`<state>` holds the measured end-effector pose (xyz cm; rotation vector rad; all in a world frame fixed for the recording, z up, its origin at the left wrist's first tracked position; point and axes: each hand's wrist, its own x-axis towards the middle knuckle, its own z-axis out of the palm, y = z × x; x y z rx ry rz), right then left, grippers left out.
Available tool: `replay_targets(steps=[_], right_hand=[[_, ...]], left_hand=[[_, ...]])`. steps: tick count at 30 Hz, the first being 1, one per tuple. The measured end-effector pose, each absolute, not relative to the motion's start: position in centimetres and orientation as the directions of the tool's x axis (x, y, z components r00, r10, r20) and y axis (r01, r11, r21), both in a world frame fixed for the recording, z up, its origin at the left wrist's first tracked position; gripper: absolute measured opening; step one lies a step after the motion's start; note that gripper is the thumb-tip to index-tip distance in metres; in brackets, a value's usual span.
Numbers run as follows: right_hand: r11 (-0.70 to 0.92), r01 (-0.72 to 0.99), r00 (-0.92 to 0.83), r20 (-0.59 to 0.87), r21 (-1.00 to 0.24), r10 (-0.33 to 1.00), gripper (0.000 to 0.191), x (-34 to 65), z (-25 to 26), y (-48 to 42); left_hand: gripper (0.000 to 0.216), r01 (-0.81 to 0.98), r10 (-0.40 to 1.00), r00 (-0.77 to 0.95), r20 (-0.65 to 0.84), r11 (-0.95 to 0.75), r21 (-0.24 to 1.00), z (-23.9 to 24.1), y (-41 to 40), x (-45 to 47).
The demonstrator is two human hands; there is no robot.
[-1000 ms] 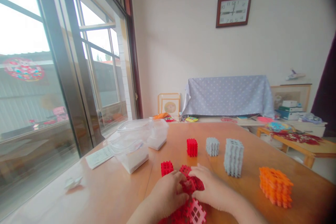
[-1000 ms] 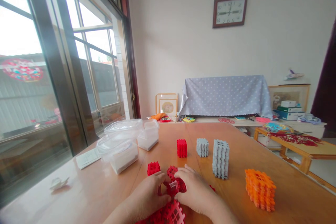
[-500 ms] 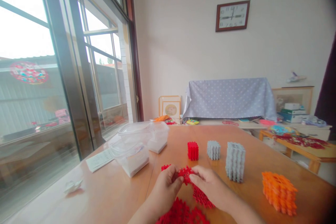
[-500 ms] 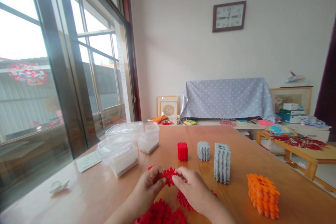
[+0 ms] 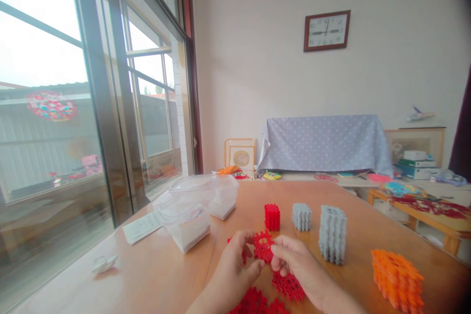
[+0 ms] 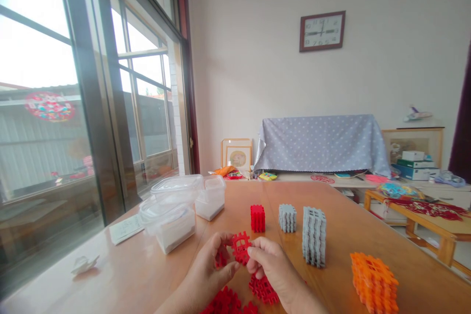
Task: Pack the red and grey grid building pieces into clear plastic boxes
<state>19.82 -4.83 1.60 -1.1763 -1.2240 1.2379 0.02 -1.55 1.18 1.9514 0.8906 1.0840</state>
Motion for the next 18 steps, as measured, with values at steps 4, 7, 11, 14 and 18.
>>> replay_targets(steps=[4,7,11,14,18], right_hand=[[-0.021,-0.129,-0.063,-0.013,-0.991,0.998,0.027,19.7,1.8,-5.1],[-0.032,-0.152,-0.066,-0.022,-0.988,0.998,0.029,19.4,1.9,-5.2],[-0.017,-0.119,-0.052,-0.011,-0.993,0.999,0.037,19.3,1.4,-4.8],[-0.002,-0.074,0.01,-0.002,-0.997,1.0,0.046,19.5,0.7,-4.2],[0.014,-0.055,0.066,0.01,-0.998,0.998,0.045,20.0,0.4,-4.2]], left_hand=[[0.048,0.353,0.805,0.395,0.443,-0.578,0.736,1.5,-1.7,-0.2],[0.045,0.39,0.8,0.393,0.452,-0.591,0.706,1.7,-1.6,-0.1],[0.043,0.428,0.803,0.391,0.449,-0.591,0.684,1.9,-1.4,-0.5],[0.043,0.449,0.813,0.373,0.447,-0.58,0.68,2.3,-0.8,-1.7],[0.044,0.523,0.862,0.296,0.411,-0.506,0.686,3.1,0.4,-4.4]])
